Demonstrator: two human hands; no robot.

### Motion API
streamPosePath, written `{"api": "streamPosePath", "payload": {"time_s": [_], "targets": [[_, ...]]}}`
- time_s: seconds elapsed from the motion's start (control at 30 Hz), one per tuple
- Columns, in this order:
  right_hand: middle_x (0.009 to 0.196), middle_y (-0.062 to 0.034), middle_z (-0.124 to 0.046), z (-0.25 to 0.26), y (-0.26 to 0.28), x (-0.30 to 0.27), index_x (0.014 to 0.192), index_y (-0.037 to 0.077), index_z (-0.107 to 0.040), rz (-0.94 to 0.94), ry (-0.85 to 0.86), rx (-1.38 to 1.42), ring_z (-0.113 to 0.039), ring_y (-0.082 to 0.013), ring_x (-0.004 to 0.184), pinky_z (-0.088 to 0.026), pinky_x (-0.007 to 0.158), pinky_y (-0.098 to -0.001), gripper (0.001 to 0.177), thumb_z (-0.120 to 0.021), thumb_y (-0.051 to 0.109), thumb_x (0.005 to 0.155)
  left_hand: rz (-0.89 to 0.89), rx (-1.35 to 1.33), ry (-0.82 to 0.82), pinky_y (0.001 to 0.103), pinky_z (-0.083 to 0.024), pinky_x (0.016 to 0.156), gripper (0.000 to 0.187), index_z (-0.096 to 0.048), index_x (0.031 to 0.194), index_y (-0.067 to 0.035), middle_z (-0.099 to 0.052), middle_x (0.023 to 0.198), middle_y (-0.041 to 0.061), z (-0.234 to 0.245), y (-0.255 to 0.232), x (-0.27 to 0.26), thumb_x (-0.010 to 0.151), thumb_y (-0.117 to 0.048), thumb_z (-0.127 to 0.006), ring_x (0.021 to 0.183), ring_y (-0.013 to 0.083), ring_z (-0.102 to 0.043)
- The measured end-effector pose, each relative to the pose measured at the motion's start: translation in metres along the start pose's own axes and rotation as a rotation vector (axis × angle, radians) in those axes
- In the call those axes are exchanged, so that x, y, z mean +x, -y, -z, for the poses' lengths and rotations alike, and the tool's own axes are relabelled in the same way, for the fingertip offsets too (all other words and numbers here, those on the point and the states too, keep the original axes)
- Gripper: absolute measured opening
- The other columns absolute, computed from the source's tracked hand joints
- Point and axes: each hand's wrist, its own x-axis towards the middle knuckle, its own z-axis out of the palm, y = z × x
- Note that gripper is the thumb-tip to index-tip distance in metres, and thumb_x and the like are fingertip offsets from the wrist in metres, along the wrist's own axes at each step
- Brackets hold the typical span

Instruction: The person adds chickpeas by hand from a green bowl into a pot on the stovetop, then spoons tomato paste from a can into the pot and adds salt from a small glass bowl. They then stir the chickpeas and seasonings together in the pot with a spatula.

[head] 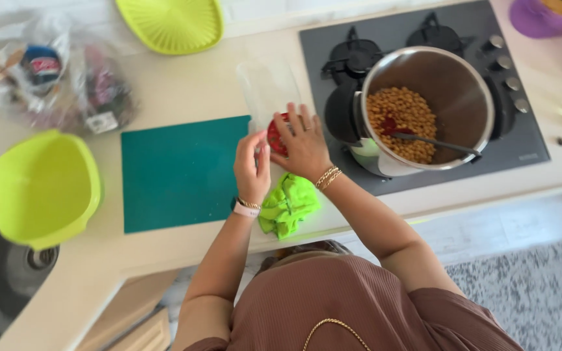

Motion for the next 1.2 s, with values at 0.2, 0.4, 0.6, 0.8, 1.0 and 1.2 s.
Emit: {"api": "streamPosePath", "payload": {"time_s": [0.2, 0.4, 0.6, 0.8, 1.0, 1.2], "targets": [[0.160, -0.0208, -0.044, 0.035, -0.012, -0.072, 0.152, 0.012, -0.050, 0.071, -0.061, 0.454, -0.048, -0.0411, 0.143, -0.039, 0.118, -0.0512, 0.070, -0.072, 0.022, 0.086, -0.435, -0.015, 0.161, 0.041, -0.057, 0.080, 0.019, -0.062, 0.116, -0.005, -0.070, 0.109, 0.012, -0.027, -0.028, -0.036, 0.097, -0.002, -0.064, 0.093, 0.0316, -0.069], [0.152, -0.0175, -0.055, 0.098, -0.062, -0.183, 0.139, 0.009, -0.061, -0.238, -0.055, 0.762, -0.058, -0.0367, 0.134, -0.051, 0.107, -0.0407, 0.062, -0.070, 0.005, 0.078, -0.611, -0.293, 0.479, 0.039, -0.055, 0.069, 0.023, -0.066, 0.113, -0.008, -0.067, 0.094, 0.008, -0.106, -0.081, -0.070, 0.090, -0.003, -0.070, 0.081, 0.0269, -0.068], [0.141, -0.0144, -0.066, 0.160, -0.151, -0.288, 0.133, 0.003, -0.065, -0.575, -0.349, 0.762, -0.064, -0.0268, 0.131, -0.050, 0.108, -0.0360, 0.041, -0.069, 0.001, 0.091, -0.423, -0.372, 0.590, 0.038, -0.055, 0.076, 0.023, -0.061, 0.122, -0.005, -0.068, 0.109, 0.013, -0.243, -0.141, -0.110, 0.100, -0.005, -0.066, 0.087, 0.0270, -0.066], [0.133, -0.0135, -0.070, 0.239, -0.267, -0.358, 0.130, 0.001, -0.066, -0.598, -0.541, 0.547, -0.066, -0.0259, 0.128, -0.049, 0.110, -0.0357, 0.035, -0.067, -0.001, 0.095, -0.331, -0.332, 0.578, 0.038, -0.055, 0.074, 0.030, -0.060, 0.129, -0.007, -0.064, 0.110, 0.013, -0.397, -0.237, -0.111, 0.099, -0.012, -0.064, 0.092, 0.0289, -0.066], [0.131, -0.0126, -0.069, 0.336, -0.374, -0.321, 0.133, 0.004, -0.064, -0.420, -0.647, 0.404, -0.068, -0.0250, 0.117, -0.053, 0.097, -0.0318, 0.039, -0.069, -0.001, 0.095, -0.324, -0.411, 0.399, 0.034, -0.061, 0.074, 0.030, -0.056, 0.131, -0.011, -0.064, 0.120, 0.012, -0.517, -0.327, -0.050, 0.101, -0.013, -0.061, 0.094, 0.0263, -0.071], [0.127, -0.0109, -0.070, 0.389, -0.481, -0.241, 0.133, 0.003, -0.065, -0.243, -0.831, 0.409, -0.072, -0.0231, 0.114, -0.062, 0.094, -0.0361, 0.030, -0.063, 0.000, 0.103, -0.452, -0.264, 0.129, 0.043, -0.057, 0.075, 0.023, -0.057, 0.123, -0.010, -0.065, 0.115, 0.011, -0.605, -0.387, 0.065, 0.101, -0.015, -0.061, 0.095, 0.0328, -0.069]]}}
